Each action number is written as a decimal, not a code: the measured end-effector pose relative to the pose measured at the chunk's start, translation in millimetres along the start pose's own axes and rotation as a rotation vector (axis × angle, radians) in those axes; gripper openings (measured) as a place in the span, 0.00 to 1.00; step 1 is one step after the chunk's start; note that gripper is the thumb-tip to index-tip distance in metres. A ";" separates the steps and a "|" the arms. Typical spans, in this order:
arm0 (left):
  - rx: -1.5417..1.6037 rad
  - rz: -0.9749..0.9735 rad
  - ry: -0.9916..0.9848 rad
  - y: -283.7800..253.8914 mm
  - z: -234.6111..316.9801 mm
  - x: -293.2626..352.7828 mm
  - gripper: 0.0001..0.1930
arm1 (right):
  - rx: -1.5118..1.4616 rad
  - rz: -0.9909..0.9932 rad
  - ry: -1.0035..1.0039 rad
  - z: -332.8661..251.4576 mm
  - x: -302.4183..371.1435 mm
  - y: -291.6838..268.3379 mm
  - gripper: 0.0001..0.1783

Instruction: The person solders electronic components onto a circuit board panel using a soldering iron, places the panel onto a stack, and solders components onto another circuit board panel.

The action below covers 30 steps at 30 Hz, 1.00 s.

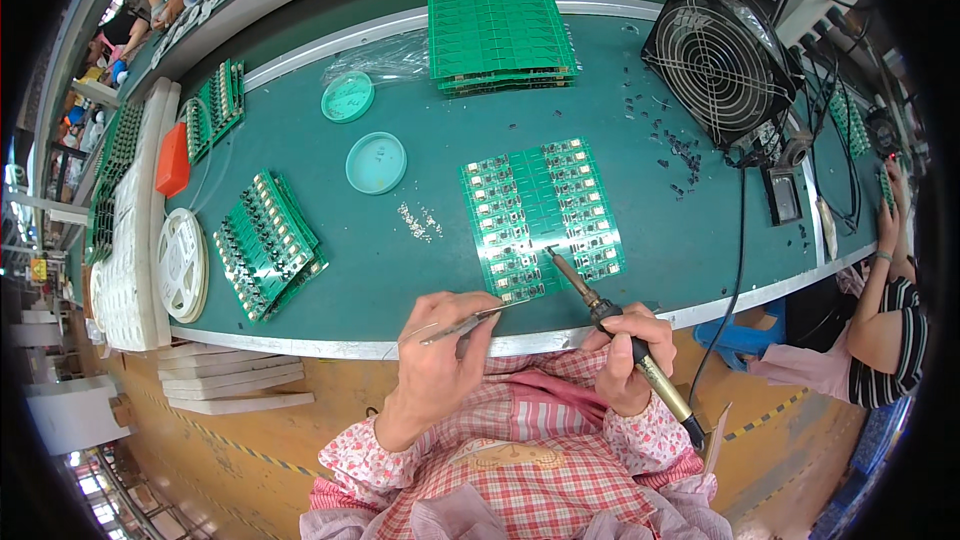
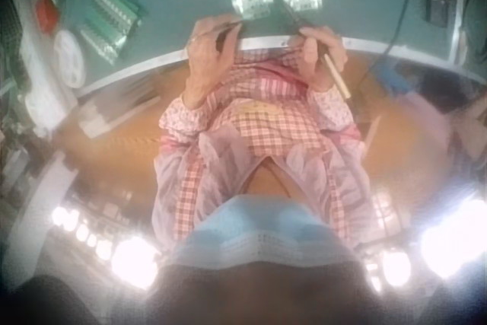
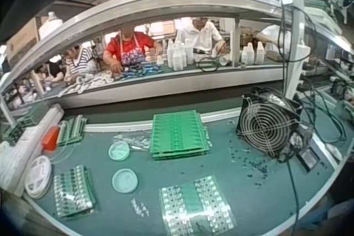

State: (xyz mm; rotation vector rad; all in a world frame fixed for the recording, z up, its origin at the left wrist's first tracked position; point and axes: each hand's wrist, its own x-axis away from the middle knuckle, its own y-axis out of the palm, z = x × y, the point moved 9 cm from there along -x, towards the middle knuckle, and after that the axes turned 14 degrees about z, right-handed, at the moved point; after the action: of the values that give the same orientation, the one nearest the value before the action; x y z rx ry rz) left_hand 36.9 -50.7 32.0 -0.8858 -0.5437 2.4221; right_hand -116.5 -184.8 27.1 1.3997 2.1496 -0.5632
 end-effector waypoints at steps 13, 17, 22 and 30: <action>-0.010 0.016 0.057 1.7 4.1 0.0 0.12 | -0.045 0.054 0.079 5.5 2.5 -5.9 0.07; -0.008 0.019 0.043 1.5 3.1 0.2 0.13 | -0.070 0.043 0.037 -1.7 1.8 -9.5 0.07; -0.012 0.022 0.022 0.4 2.5 0.8 0.12 | -0.179 0.046 0.005 -11.7 7.6 -15.6 0.08; -0.010 0.040 0.017 0.0 3.3 0.5 0.13 | -0.285 0.078 -0.069 -29.4 7.9 -19.1 0.07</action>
State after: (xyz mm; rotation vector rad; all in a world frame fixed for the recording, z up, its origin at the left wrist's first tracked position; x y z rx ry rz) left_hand 34.3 -51.0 34.0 -0.9290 -0.5376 2.4473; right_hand -142.3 -169.1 46.6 1.2816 2.0183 -0.2589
